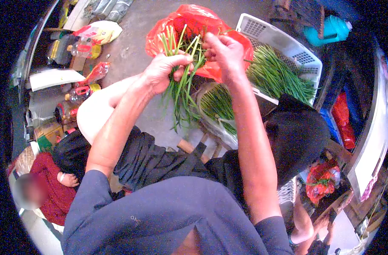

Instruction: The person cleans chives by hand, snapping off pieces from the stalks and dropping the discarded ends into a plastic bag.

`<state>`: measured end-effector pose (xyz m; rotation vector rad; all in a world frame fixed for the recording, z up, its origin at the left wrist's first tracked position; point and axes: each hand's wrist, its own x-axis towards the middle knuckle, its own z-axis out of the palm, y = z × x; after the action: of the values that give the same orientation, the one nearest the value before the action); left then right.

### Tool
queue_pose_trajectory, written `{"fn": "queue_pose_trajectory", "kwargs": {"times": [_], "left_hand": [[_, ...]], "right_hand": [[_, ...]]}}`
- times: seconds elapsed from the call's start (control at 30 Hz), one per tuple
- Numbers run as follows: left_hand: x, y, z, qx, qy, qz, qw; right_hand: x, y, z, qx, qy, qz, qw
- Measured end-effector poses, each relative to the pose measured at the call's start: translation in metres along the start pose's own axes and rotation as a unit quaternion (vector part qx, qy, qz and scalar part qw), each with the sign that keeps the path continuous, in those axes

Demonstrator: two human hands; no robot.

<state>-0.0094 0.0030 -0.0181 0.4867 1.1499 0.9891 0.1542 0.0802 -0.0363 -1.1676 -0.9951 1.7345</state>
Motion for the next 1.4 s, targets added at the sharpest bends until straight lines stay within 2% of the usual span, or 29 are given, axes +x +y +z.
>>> {"fn": "queue_pose_trajectory", "kwargs": {"times": [0.1,0.2,0.57,0.97,1.17,1.23,1.4], "left_hand": [[-0.001,0.001,0.002,-0.01,0.003,0.013,1.0],[0.0,0.0,0.0,-0.013,0.002,0.018,1.0],[0.001,-0.003,0.004,-0.015,-0.023,-0.005,1.0],[0.0,0.0,0.003,-0.057,-0.063,-0.052,0.995],[0.001,-0.003,0.004,-0.044,-0.051,-0.039,0.997],[0.002,-0.004,0.004,0.017,-0.026,0.002,1.0],[0.002,-0.003,0.008,0.038,-0.008,0.007,0.999]], "right_hand": [[-0.01,-0.001,0.002,-0.083,-0.114,0.037,0.989],[-0.017,0.003,0.0,-0.084,-0.162,0.021,0.983],[-0.024,0.006,-0.003,-0.016,-0.13,0.055,0.99],[-0.023,0.009,-0.004,-0.024,-0.136,0.019,0.99],[-0.019,0.017,-0.002,-0.117,-0.082,-0.016,0.99],[-0.02,0.016,-0.002,-0.172,-0.064,-0.052,0.982],[-0.026,0.012,0.002,-0.207,-0.027,-0.107,0.972]]}}
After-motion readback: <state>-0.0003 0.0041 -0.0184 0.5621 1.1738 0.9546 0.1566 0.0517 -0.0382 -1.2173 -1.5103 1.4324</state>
